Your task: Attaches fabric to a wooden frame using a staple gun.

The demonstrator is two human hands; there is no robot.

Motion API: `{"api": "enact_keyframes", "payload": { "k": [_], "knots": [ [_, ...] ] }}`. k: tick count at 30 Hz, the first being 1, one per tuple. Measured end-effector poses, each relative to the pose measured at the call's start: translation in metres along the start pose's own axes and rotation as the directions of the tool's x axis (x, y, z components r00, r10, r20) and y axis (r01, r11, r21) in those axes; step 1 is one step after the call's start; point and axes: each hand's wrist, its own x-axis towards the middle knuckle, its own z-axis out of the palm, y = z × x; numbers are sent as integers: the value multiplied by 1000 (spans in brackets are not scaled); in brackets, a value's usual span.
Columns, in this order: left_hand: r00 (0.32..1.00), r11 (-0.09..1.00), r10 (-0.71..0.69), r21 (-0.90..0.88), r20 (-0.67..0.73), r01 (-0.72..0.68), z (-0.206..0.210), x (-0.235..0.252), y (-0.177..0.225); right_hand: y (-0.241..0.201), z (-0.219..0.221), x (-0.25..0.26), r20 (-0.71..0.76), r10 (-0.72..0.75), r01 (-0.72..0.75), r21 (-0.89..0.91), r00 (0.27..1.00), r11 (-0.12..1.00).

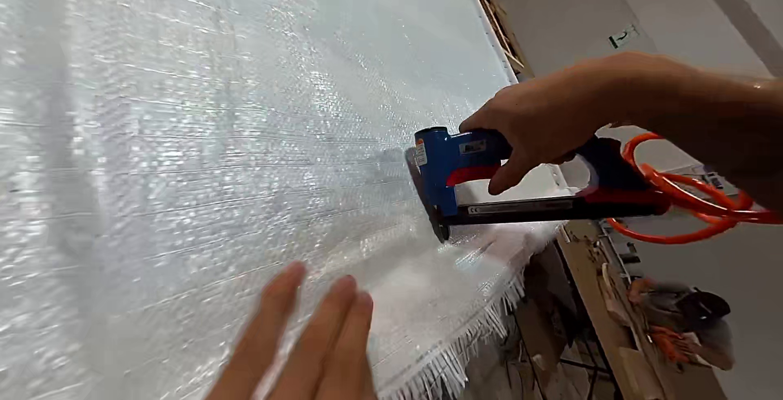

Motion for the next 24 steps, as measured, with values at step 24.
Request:
{"api": "enact_keyframes", "payload": {
  "k": [24],
  "knots": [
    [921,882,260,-317,-290,-349,27,-19,-17,-118,-26,-21,41,-18,19,-33,999,999]
  ]
}}
